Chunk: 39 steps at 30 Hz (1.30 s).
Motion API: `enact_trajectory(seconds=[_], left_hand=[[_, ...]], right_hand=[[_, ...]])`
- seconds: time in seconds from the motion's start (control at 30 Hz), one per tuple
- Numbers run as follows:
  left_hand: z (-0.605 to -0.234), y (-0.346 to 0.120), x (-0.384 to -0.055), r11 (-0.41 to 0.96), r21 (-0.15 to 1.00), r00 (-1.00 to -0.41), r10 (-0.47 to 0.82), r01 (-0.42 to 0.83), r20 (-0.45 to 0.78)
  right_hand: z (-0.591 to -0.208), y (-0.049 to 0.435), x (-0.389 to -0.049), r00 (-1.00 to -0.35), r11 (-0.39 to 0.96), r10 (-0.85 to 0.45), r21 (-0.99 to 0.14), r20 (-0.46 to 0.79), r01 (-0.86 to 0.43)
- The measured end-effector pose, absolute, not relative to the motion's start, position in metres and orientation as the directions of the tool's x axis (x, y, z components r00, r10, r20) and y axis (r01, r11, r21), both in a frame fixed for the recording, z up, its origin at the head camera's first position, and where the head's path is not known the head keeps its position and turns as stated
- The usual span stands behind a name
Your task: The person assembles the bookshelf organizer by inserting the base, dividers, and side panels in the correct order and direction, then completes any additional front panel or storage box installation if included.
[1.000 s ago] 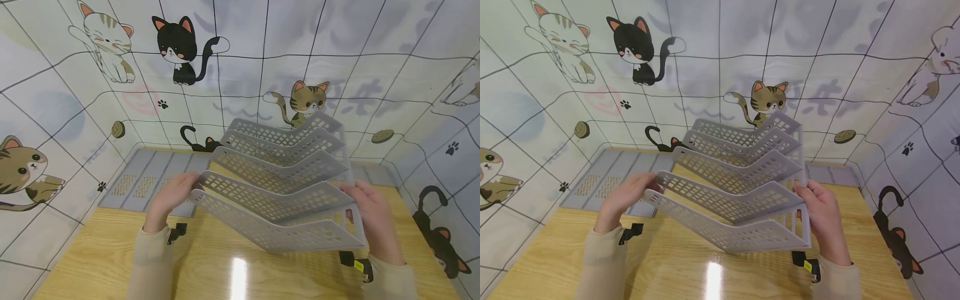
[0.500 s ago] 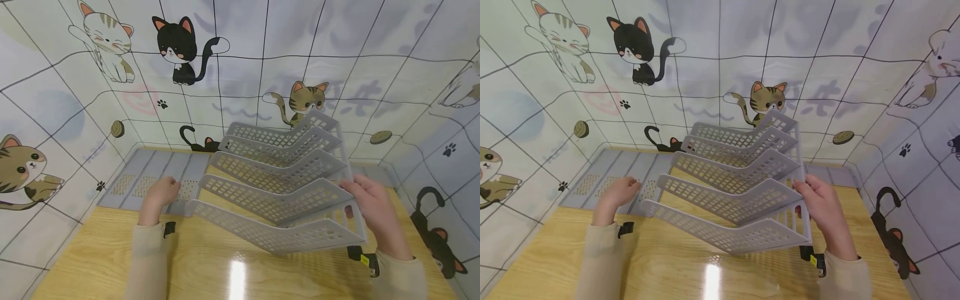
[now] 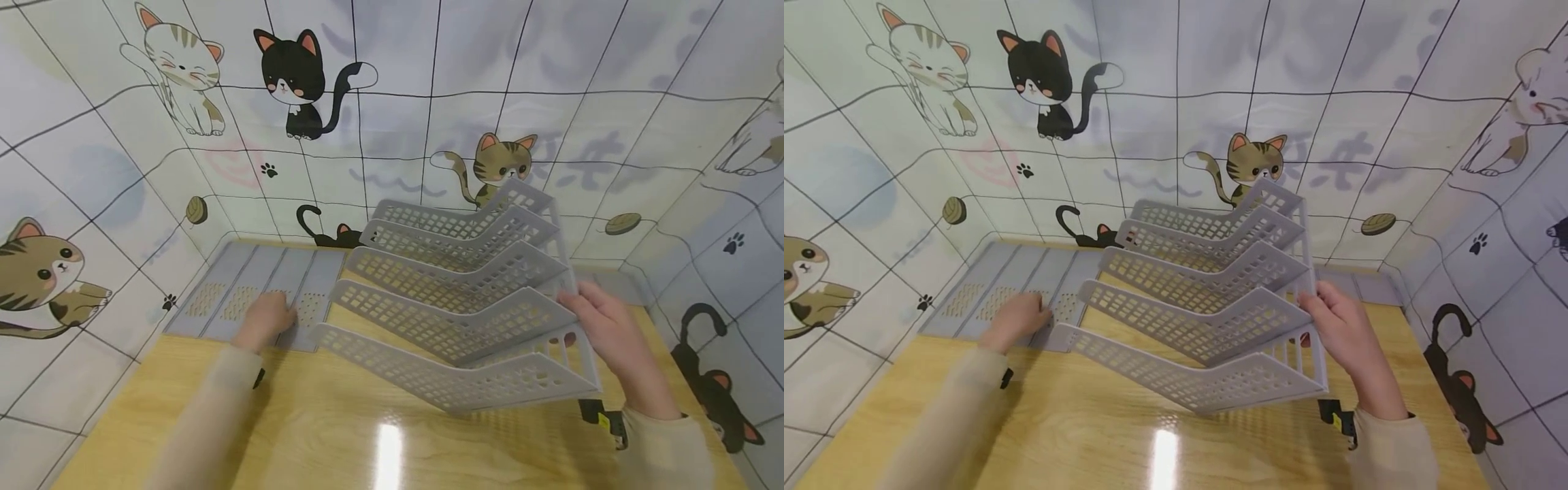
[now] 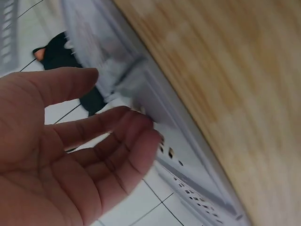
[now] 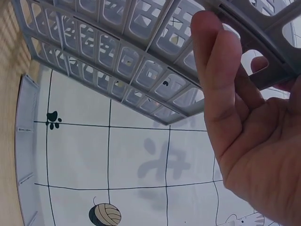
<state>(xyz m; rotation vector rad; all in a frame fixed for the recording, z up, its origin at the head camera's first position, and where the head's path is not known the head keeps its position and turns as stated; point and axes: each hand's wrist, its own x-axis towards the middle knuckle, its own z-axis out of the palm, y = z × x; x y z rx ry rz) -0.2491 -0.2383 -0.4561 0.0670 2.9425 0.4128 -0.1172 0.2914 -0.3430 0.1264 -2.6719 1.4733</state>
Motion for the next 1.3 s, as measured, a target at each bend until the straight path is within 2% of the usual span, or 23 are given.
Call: enact_trajectory(seconds=[0.33,0.47,0.67,1.07,1.3], left_hand=[[-0.458,-0.252,-0.283,0.961,0.127,-0.959,0.261,0.247,-0.109],[-0.46,-0.259,-0.285,0.95,0.152,-0.951,0.29,0.273,-0.105],[-0.459,-0.259,-0.284,0.93,0.213,-0.928,0.335,0.298,-0.164],[-0.46,-0.242,-0.282,0.937,0.17,-0.934,0.331,0.307,-0.138],[-0.461,-0.221,-0.283,0.924,0.134,-0.924,0.371,0.358,-0.089]], right_hand=[[-0.338,0.294,-0.12,-0.992,0.573,-0.082,-0.81,0.094,-0.124],[-0.337,0.292,-0.121,-0.992,0.546,-0.086,-0.829,0.089,-0.122],[-0.337,0.288,-0.122,-0.993,0.515,-0.062,-0.849,0.103,-0.12],[-0.334,0.284,-0.121,-0.994,0.474,-0.03,-0.874,0.105,-0.107],[-0.323,0.289,-0.112,-0.995,0.519,-0.04,-0.849,0.088,-0.096]])
